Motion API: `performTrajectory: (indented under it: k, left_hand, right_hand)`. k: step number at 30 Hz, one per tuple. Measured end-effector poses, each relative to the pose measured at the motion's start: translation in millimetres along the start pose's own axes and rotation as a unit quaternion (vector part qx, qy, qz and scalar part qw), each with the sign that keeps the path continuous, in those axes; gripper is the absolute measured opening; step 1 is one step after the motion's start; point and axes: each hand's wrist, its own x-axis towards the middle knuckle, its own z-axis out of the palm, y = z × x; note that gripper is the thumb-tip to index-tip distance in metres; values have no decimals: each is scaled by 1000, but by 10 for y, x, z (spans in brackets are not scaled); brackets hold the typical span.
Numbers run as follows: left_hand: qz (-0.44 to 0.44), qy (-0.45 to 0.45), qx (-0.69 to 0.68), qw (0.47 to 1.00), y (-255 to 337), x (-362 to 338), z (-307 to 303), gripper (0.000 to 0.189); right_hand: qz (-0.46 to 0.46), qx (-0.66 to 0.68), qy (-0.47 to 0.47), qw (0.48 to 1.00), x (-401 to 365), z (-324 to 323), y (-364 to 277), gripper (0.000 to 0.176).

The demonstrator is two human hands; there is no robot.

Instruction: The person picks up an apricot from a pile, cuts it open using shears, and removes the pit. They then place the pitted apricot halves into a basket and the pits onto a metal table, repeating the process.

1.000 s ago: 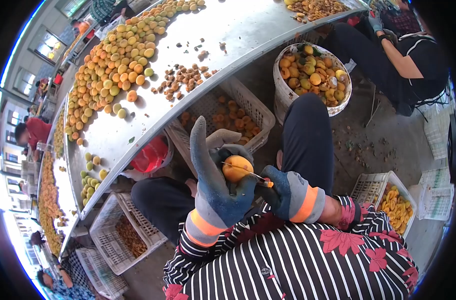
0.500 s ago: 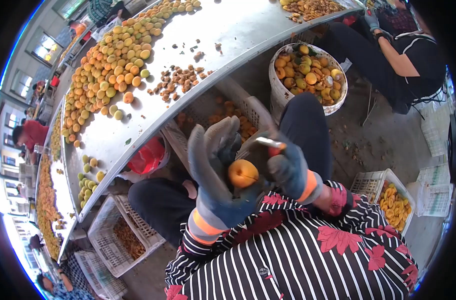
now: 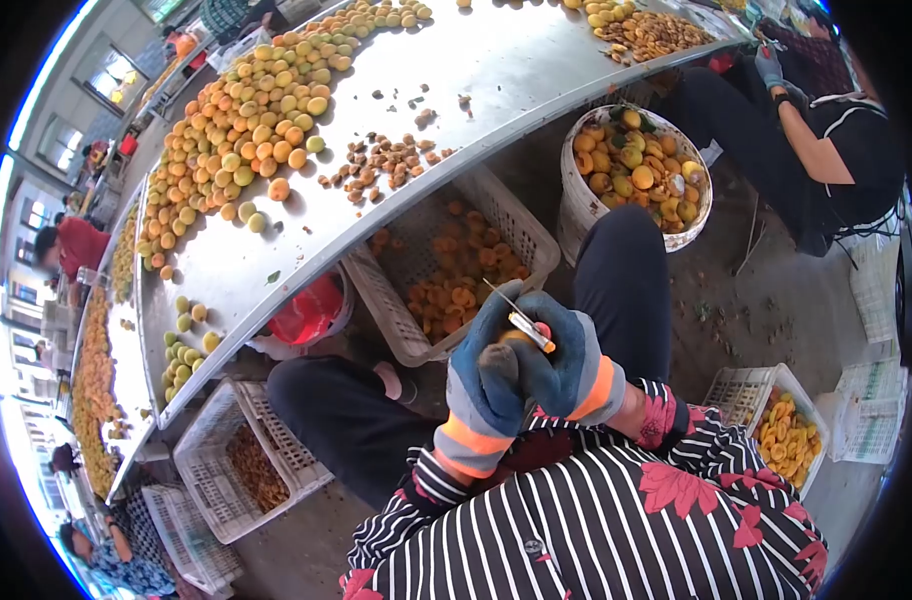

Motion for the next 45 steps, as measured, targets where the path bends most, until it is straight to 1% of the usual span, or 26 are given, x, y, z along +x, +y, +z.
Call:
performTrajectory:
  k: [3, 5, 7, 8, 10, 12, 13, 16, 19, 21, 23, 25, 27, 30, 33, 35, 36, 37, 38, 39, 40, 41, 42, 43, 44, 45]
  left_hand:
    - [-19, 33, 13, 999, 1, -1, 40, 66]
    - [-18, 59, 39, 997, -1, -8, 55, 59]
    - [-8, 83, 61, 995, -42, 2, 76, 53]
    - [-23, 92, -30, 995, -86, 2, 81, 52]
    - [-53, 108, -211, 970, -141, -3, 80, 51]
    - [3, 102, -19, 995, -39, -15, 66, 49]
    - [31, 97, 78, 992, 19, -5, 68, 48]
    - [-3, 124, -5, 992, 38, 20, 98, 50]
    - [-42, 122, -148, 981, -49, 34, 74, 49]
    - [-13, 118, -108, 987, -34, 49, 77, 47]
    - [-18, 129, -181, 975, -36, 82, 124, 45]
    - [-10, 132, -177, 975, 7, 134, 130, 45]
    - [8, 133, -171, 976, -12, 187, 112, 44]
    - [77, 114, 80, 987, 19, 186, 88, 40]
    - [27, 104, -27, 994, -244, 165, 60, 35]
    - [-4, 49, -117, 992, -398, 115, -7, 46]
    - [-45, 31, -176, 983, -379, 115, -18, 45]
    - [-126, 19, -267, 955, -340, 121, -40, 45]
    - [-210, 23, -354, 911, -292, 143, -63, 44]
    - [-239, 29, -372, 896, -236, 151, -63, 43]
    - [-177, 17, -274, 945, -235, 82, -60, 36]
    - [-182, 22, -198, 963, -377, 98, -117, 36]
    - [-190, 27, -121, 974, -423, 154, -147, 44]
    - [-170, -9, -39, 985, -413, 169, -234, 43]
    - [-129, -20, -3, 991, -395, 167, -261, 42]
    - [-86, -28, 34, 995, -344, 178, -277, 40]
  right_hand:
    - [-56, -26, 15, 998, -14, 55, 103, 22]
    - [-50, 17, 38, 998, 18, 67, 38, 19]
    - [-61, -1, 37, 997, 34, 78, 45, 18]
    - [-66, -10, 37, 997, 42, 78, 51, 17]
    - [-74, -30, 35, 996, 77, 73, -5, 16]
    - [-86, -40, 36, 995, 120, 73, -56, 16]
    - [-94, -41, 37, 994, 146, 68, -71, 17]
    - [-108, -66, 32, 991, 158, 40, -81, 17]
    - [-123, -81, 34, 988, 163, 30, -53, 19]
    - [-120, -78, 37, 989, 164, 31, -31, 20]
    - [-106, -67, 37, 991, 194, 34, -23, 22]
    - [-125, -77, 43, 988, 245, 16, -40, 22]
    - [-157, -97, 51, 981, 282, 12, -9, 24]
    - [-175, -90, 38, 980, 326, -14, 56, 25]
    - [-185, -113, 38, 975, 326, -56, 81, 24]
    - [-207, -128, 3, 970, 339, -126, 125, 24]
    - [-219, -135, -15, 966, 332, -154, 145, 24]
    - [-209, -122, -30, 970, 311, -168, 164, 24]
    - [-199, -109, -46, 973, 287, -182, 187, 23]
    - [-189, -96, -62, 975, 267, -196, 205, 23]
    - [-181, -85, -78, 977, 264, -209, 212, 22]
    - [-49, -23, -22, 998, 171, -164, 169, 18]
    - [10, 16, -2, 1000, 192, -162, 189, 18]
    - [68, 55, 17, 996, 214, -150, 236, 19]
    - [127, 95, 35, 987, 230, -131, 289, 19]
    - [106, 64, 11, 992, 243, -137, 335, 23]
